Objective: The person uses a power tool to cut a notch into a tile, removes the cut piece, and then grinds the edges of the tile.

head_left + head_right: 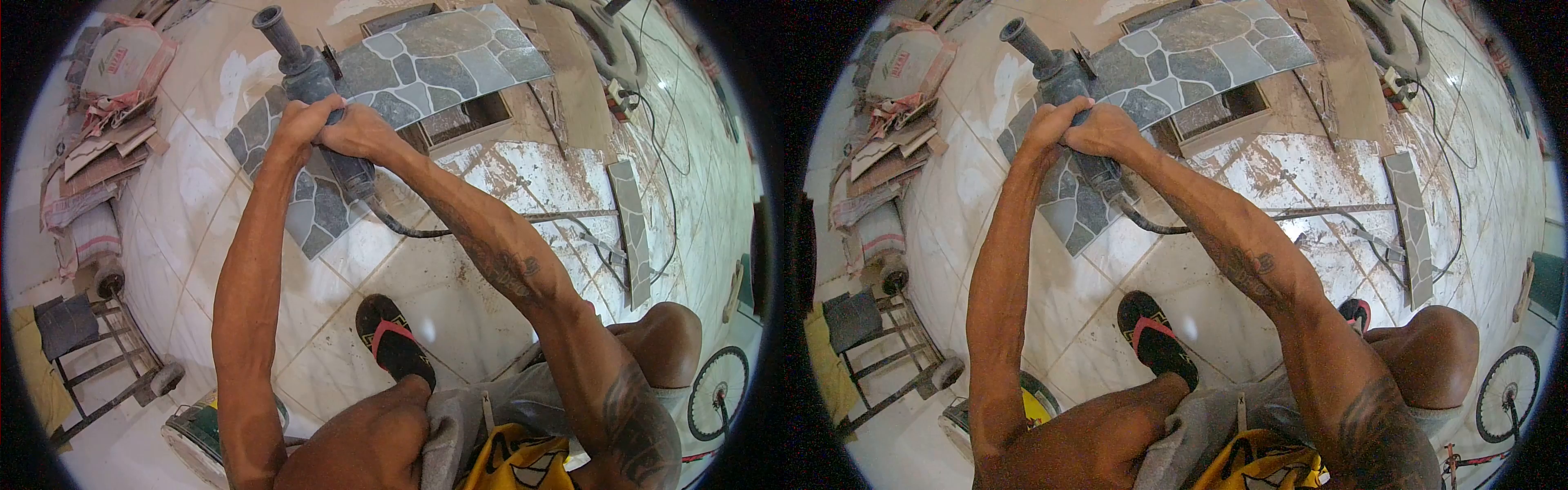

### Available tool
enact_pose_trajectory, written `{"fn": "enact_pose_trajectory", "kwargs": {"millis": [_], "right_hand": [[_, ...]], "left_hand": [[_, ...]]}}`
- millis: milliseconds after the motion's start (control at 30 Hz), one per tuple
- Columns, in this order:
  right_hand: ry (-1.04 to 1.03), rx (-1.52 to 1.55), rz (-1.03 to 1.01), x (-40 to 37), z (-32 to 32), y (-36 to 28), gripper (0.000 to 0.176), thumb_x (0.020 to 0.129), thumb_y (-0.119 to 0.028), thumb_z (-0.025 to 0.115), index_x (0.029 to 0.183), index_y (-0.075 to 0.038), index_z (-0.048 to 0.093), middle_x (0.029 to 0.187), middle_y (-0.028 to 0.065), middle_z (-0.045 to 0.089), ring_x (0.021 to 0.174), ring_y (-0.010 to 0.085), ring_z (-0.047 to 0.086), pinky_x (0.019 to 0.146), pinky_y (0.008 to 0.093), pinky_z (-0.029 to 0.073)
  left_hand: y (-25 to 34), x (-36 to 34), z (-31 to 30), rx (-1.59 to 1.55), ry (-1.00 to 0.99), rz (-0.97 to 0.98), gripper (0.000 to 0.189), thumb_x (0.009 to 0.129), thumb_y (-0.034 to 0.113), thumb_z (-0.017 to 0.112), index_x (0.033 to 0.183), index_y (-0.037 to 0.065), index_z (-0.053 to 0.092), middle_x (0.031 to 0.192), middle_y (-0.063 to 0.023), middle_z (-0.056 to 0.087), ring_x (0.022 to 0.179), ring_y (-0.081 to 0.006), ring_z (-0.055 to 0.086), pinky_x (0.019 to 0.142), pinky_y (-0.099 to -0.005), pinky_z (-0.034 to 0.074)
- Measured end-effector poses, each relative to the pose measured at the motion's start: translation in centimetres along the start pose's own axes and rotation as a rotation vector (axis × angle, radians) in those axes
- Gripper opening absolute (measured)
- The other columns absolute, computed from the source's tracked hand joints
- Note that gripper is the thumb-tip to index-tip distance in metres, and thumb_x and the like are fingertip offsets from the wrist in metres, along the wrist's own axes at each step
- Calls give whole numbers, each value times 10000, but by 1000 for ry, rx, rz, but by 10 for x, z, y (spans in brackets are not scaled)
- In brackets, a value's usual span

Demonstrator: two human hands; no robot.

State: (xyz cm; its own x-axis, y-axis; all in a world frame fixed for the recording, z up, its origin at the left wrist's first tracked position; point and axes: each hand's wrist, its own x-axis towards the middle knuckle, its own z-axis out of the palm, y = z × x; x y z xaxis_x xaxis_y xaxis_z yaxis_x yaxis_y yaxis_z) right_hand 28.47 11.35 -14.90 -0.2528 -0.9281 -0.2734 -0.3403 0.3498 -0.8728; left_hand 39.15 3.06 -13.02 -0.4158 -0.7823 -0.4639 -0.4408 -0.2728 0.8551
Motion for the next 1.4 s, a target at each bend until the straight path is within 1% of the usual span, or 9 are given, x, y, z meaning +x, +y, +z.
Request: {"fn": "enact_pose_trajectory", "kwargs": {"millis": [200, 300, 500, 600, 700, 1000, 1100, 1200, 1400], "right_hand": [[0, -45, 9, -1, 1, 0, 528, 683, -352, 625, 927, 111, 689, 975, 364, 655, 1005, 459, 656, 880, 460, 521], [-15, -49, 4, 0, 1, 1, 538, 686, -360, 629, 938, 111, 687, 986, 360, 657, 1011, 462, 654, 883, 460, 520], [-33, -27, 19, -2, 2, 4, 531, 697, -372, 621, 938, 96, 690, 1001, 350, 661, 1021, 458, 651, 888, 471, 516], [-30, -27, 14, -4, 2, 4, 690, 716, -487, 667, 1013, 136, 665, 1002, 345, 669, 1007, 422, 674, 839, 435, 515], [-27, -10, 23, -7, 2, 2, 531, 705, -379, 616, 939, 91, 692, 1013, 349, 659, 1026, 457, 649, 890, 472, 514], [-35, -29, 4, -8, 4, 6, 541, 710, -400, 624, 918, 95, 694, 961, 356, 660, 998, 466, 655, 883, 469, 518], [-39, -60, 8, -10, 3, 7, 559, 713, -414, 629, 931, 97, 691, 976, 359, 656, 1013, 466, 649, 887, 472, 517], [-44, -51, 5, -11, 4, 7, 568, 715, -419, 632, 943, 98, 687, 991, 362, 652, 1028, 466, 643, 896, 477, 514], [-46, -27, -5, -14, 2, 6, 570, 712, -411, 637, 946, 106, 683, 993, 364, 652, 1024, 467, 645, 896, 478, 513]], "left_hand": [[-6, 5, -1, 24, 18, -22, 411, 787, 281, 754, 945, -88, 665, 886, -145, 689, 709, -219, 666, 634, -347, 534], [-5, 1, -1, 6, -12, -16, 419, 791, 284, 751, 946, -95, 662, 889, -151, 690, 706, -224, 670, 632, -354, 540], [-7, -2, 0, 19, -7, -6, 438, 791, 286, 749, 946, -114, 658, 904, -158, 689, 735, -229, 673, 657, -357, 545], [-7, -4, 2, -9, -18, 22, 457, 789, 287, 748, 961, -126, 653, 920, -168, 687, 750, -234, 671, 673, -357, 542], [-3, -9, 4, 27, 4, 4, 458, 794, 277, 743, 973, -134, 649, 930, -177, 685, 751, -237, 669, 683, -357, 538], [-7, -11, 5, -21, -17, -5, 395, 804, 254, 734, 929, -113, 654, 893, -159, 682, 737, -212, 663, 656, -346, 531], [-7, -14, 8, -32, 22, -10, 285, 834, 212, 710, 822, -72, 693, 802, -91, 663, 680, -158, 611, 593, -325, 480], [-6, -17, 8, -22, 11, -33, 285, 839, 211, 704, 823, -73, 691, 796, -87, 662, 673, -154, 611, 589, -326, 480], [-4, -24, 14, -71, 47, 38, 295, 838, 213, 703, 803, -79, 686, 768, -81, 648, 635, -150, 594, 549, -328, 462]]}}
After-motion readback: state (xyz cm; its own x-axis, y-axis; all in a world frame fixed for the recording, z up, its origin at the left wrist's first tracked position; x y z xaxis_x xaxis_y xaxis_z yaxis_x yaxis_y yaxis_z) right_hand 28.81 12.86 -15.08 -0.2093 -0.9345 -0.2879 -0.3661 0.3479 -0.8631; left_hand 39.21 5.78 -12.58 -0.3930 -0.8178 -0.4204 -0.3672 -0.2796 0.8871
